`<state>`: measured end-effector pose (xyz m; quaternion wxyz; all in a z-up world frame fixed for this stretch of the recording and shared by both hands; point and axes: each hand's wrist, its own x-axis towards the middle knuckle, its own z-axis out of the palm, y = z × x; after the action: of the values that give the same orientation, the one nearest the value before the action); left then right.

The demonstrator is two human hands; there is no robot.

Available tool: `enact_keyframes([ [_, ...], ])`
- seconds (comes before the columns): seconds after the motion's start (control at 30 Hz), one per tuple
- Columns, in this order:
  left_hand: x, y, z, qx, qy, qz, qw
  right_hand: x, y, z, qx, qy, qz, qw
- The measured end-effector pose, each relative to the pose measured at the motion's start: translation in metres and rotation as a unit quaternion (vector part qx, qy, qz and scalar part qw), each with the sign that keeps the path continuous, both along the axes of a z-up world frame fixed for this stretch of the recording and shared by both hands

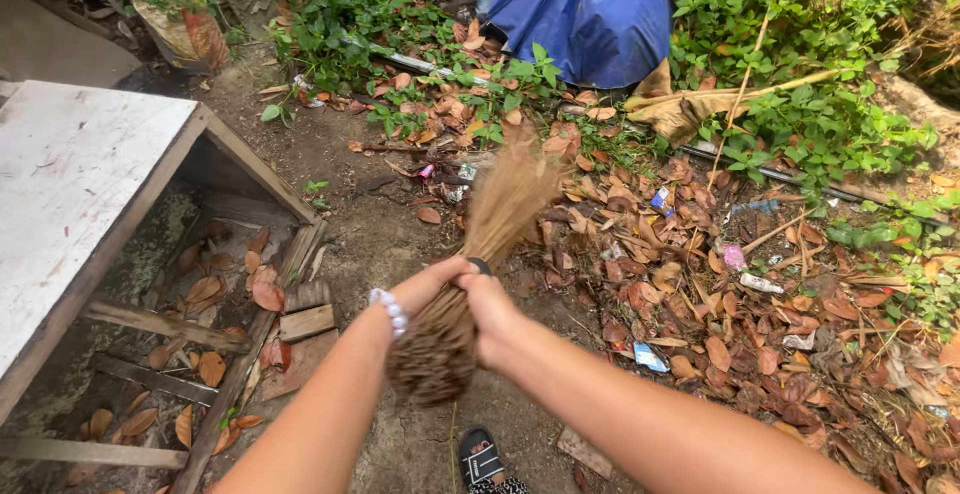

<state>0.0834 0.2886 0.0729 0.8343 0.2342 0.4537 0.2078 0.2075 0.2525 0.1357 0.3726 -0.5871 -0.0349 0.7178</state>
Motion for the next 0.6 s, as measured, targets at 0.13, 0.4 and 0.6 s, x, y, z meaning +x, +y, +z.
enact_keyframes([
  [0.13,0.065,0.013,-0.043,-0.09,0.037,0.118,0.988,0.077,0.044,-0.084,0.002,0.124,0.26,0.958],
  [0.4,0.166,0.014,-0.05,-0.12,-0.016,0.204,0.971,0.194,0.05,-0.161,-0.012,0.038,0.207,0.977],
  [0.6,0.16,-0.049,0.001,0.016,0.28,0.307,0.909,0.171,0.035,-0.153,0.027,0.086,0.288,0.953],
])
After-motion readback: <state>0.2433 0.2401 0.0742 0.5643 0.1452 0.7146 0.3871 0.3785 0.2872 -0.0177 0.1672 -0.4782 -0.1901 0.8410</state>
